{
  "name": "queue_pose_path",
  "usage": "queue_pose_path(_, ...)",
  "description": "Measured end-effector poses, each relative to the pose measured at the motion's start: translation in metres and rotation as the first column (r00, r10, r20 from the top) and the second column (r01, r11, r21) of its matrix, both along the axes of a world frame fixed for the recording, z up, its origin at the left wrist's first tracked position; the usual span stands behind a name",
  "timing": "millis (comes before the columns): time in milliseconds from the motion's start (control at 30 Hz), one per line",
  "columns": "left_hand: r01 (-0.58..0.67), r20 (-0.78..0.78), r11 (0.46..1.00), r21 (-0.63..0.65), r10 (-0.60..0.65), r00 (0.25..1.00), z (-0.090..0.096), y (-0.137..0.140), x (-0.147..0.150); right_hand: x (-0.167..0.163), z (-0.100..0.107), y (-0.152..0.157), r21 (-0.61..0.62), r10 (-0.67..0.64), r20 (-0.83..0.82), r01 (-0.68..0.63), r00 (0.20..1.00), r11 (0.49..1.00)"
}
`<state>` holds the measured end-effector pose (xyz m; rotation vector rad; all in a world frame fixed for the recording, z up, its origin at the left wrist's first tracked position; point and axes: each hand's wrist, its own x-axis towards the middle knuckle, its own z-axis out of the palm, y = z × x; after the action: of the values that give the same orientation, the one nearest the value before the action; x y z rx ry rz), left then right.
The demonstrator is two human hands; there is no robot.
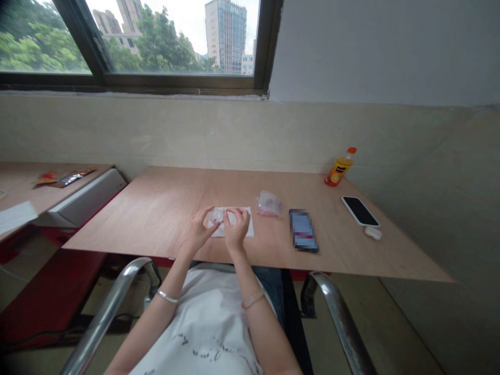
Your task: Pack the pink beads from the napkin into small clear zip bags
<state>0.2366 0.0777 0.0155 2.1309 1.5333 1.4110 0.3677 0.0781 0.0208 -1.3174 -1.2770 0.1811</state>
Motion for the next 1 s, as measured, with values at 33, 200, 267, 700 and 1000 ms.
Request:
queue_pose_path(33, 0.000, -0.002, 1.000, -0.002, 0.000, 1.000, 0.000, 0.000, 0.000, -0.003, 0.002, -0.001, 0.009, 0.047, 0.013, -0.047, 0.999, 0.999)
queue_pose_path(200, -0.004, 0.024, 1.000, 0.000, 0.004, 1.000, 0.000, 0.000, -0.002, -0.009, -0.001, -0.003, 0.007, 0.137, 0.010, -0.137, 0.991, 0.991)
queue_pose_path(267, -0.001, 0.032, 1.000, 0.002, 0.001, 0.999, 0.001, -0.001, -0.002, -0.006, -0.005, 0.000, -0.006, 0.104, -0.036, -0.104, 0.994, 0.995)
queue_pose_path(700, 0.011, 0.043, 1.000, -0.019, -0.010, 0.999, -0.001, 0.000, -0.004, -0.001, -0.041, 0.010, -0.332, 0.162, 0.319, -0.050, 0.934, 0.942)
queue_pose_path(1000, 0.012, 0.034, 1.000, -0.009, -0.012, 0.999, 0.000, 0.000, -0.005, 0.001, -0.051, 0.014, -0.346, 0.221, 0.437, -0.064, 0.872, 0.936)
